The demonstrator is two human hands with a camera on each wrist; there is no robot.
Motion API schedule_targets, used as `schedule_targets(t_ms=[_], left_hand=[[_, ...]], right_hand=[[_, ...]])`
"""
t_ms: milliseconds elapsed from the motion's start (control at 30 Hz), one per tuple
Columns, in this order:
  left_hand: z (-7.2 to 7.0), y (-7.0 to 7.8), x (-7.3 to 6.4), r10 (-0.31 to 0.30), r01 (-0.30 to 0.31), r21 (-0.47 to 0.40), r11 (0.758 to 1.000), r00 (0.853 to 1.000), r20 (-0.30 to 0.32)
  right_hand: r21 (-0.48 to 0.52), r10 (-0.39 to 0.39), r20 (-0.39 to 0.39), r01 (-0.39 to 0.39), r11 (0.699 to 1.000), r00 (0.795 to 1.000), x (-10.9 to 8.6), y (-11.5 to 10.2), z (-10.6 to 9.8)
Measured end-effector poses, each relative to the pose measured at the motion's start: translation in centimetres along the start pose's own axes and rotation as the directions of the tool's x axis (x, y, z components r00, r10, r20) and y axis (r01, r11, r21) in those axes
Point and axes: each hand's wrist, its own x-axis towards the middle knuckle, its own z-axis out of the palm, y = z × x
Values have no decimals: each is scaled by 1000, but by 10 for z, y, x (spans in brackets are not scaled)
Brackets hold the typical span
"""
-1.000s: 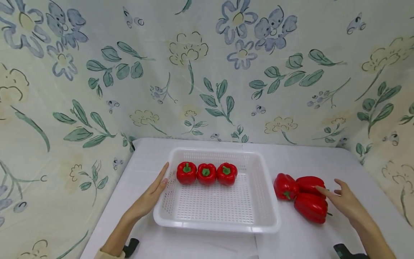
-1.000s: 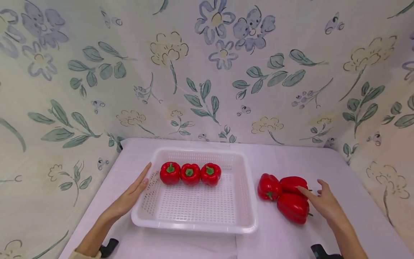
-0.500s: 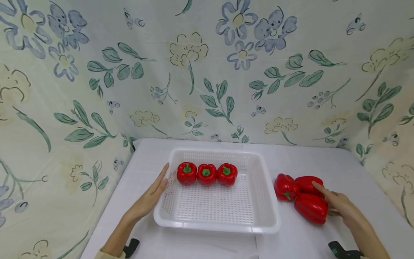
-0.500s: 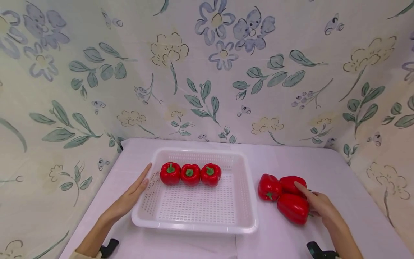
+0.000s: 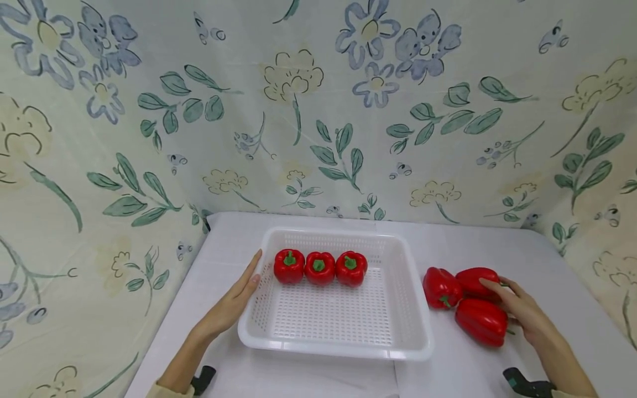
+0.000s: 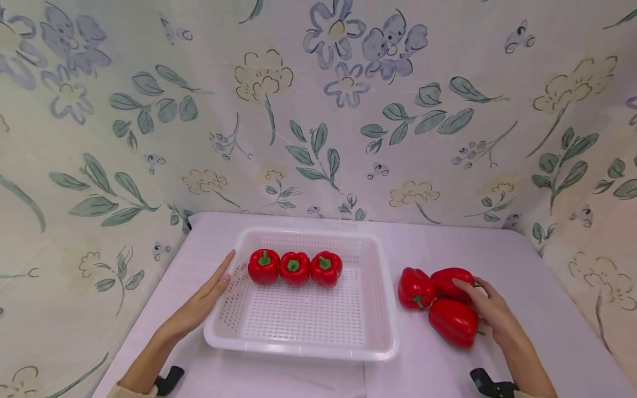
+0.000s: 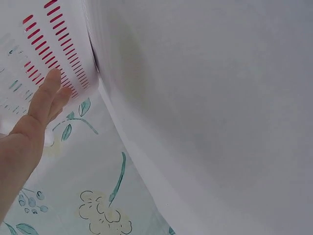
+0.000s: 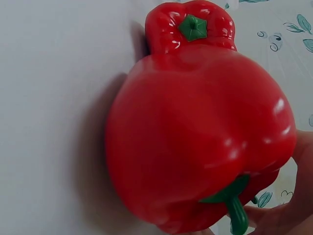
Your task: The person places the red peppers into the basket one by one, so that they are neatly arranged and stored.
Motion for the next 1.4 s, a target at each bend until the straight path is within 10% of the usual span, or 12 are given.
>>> schedule_targets(t_ms=[467,1133,1400], left_hand=[[0,-1,1,2,-2,6,1000,1000,-2],[1,-3,0,13,-13,1,1000,1000,-2],[0,-2,1,7,-7,1,1000,1000,1]], right_hand=[[25,-107,-114,111,994,988,-5,-5,-4],[-219,-494,-253,448,867,832,-38,-61,15],[-196,-610,-185,580,791,770,-49,-96,32]])
